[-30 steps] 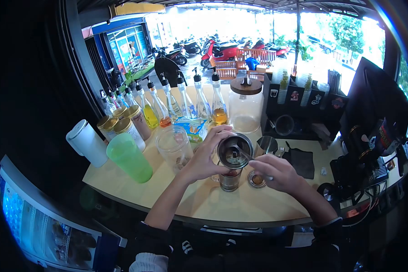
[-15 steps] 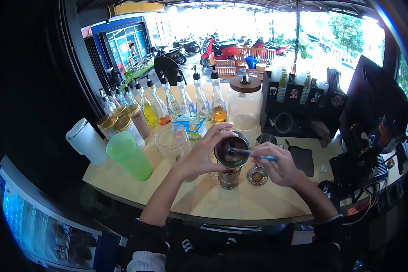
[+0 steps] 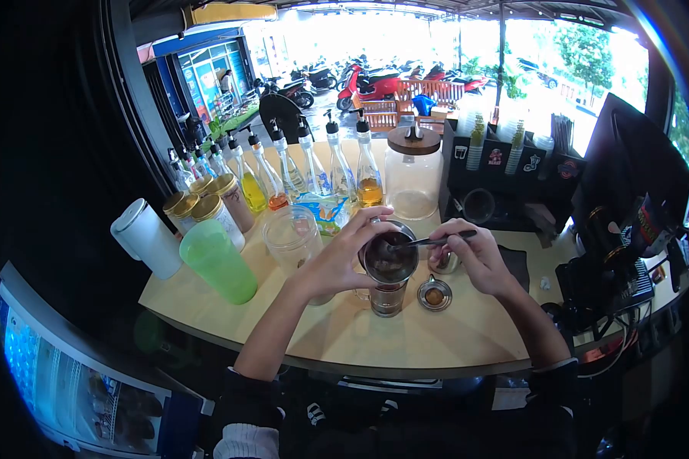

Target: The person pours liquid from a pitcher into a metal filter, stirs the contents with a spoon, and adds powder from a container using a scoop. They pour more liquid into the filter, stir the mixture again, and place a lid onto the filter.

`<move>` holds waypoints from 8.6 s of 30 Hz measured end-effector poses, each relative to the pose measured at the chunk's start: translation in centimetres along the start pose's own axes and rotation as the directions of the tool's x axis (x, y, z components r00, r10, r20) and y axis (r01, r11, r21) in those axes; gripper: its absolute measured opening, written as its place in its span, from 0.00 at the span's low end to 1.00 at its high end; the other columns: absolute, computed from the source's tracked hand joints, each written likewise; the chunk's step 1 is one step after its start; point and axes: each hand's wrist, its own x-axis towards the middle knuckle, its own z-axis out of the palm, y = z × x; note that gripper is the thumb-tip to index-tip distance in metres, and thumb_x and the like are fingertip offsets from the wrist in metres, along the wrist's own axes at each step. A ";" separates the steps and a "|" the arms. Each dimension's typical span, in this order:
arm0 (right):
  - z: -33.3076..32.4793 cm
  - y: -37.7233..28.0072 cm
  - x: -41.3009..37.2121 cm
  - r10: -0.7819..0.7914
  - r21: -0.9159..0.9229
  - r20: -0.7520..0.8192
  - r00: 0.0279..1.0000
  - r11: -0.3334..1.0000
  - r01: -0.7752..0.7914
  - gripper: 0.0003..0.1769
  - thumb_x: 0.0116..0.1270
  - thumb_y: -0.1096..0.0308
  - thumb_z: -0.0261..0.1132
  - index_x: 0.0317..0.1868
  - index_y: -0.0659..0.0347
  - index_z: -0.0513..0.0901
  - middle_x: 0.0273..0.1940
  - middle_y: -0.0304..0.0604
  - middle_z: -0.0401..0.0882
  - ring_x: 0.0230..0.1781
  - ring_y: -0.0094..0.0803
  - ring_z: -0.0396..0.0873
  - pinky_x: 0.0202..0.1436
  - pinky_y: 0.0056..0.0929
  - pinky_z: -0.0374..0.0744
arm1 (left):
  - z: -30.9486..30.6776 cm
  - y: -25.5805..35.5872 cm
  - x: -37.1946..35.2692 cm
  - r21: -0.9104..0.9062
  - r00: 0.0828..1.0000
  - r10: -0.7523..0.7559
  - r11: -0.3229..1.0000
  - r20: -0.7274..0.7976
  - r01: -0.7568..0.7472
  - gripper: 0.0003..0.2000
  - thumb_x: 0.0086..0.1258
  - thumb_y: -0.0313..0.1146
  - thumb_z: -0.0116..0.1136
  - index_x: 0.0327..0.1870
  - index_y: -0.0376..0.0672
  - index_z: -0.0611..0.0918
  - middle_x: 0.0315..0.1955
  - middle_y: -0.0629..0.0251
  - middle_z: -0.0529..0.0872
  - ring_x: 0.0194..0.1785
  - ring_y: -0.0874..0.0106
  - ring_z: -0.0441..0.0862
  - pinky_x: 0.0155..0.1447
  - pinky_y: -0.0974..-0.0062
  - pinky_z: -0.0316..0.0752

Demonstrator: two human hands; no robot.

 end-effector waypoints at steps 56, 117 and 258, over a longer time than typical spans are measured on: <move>-1.4 -1.2 6.8 0.125 -0.190 0.167 0.978 0.977 -0.092 0.14 0.76 0.67 0.52 0.41 0.70 0.80 0.30 0.40 0.80 0.31 0.22 0.77 0.38 0.24 0.78 | -0.9 -0.6 1.0 0.182 0.992 -0.022 0.983 0.122 -0.001 0.41 0.40 0.31 0.77 0.62 0.50 0.70 0.68 0.56 0.61 0.70 0.50 0.62 0.73 0.58 0.62; 0.6 -0.9 2.9 0.013 -0.104 -0.117 0.993 0.994 -0.025 0.11 0.76 0.71 0.50 0.43 0.69 0.78 0.30 0.39 0.80 0.32 0.17 0.78 0.38 0.19 0.78 | 2.9 -1.0 -1.0 -0.103 0.953 -0.164 0.984 -0.255 0.142 0.45 0.37 0.38 0.79 0.64 0.50 0.71 0.58 0.65 0.80 0.65 0.62 0.74 0.77 0.50 0.45; 0.2 -2.0 5.6 -0.080 -0.350 0.108 0.991 0.930 0.113 0.11 0.71 0.69 0.56 0.39 0.69 0.81 0.28 0.48 0.84 0.28 0.36 0.83 0.36 0.30 0.78 | 1.8 -0.4 -1.3 -0.164 0.984 -0.158 0.976 -0.086 0.143 0.43 0.43 0.27 0.75 0.66 0.46 0.68 0.62 0.61 0.72 0.66 0.65 0.71 0.72 0.67 0.63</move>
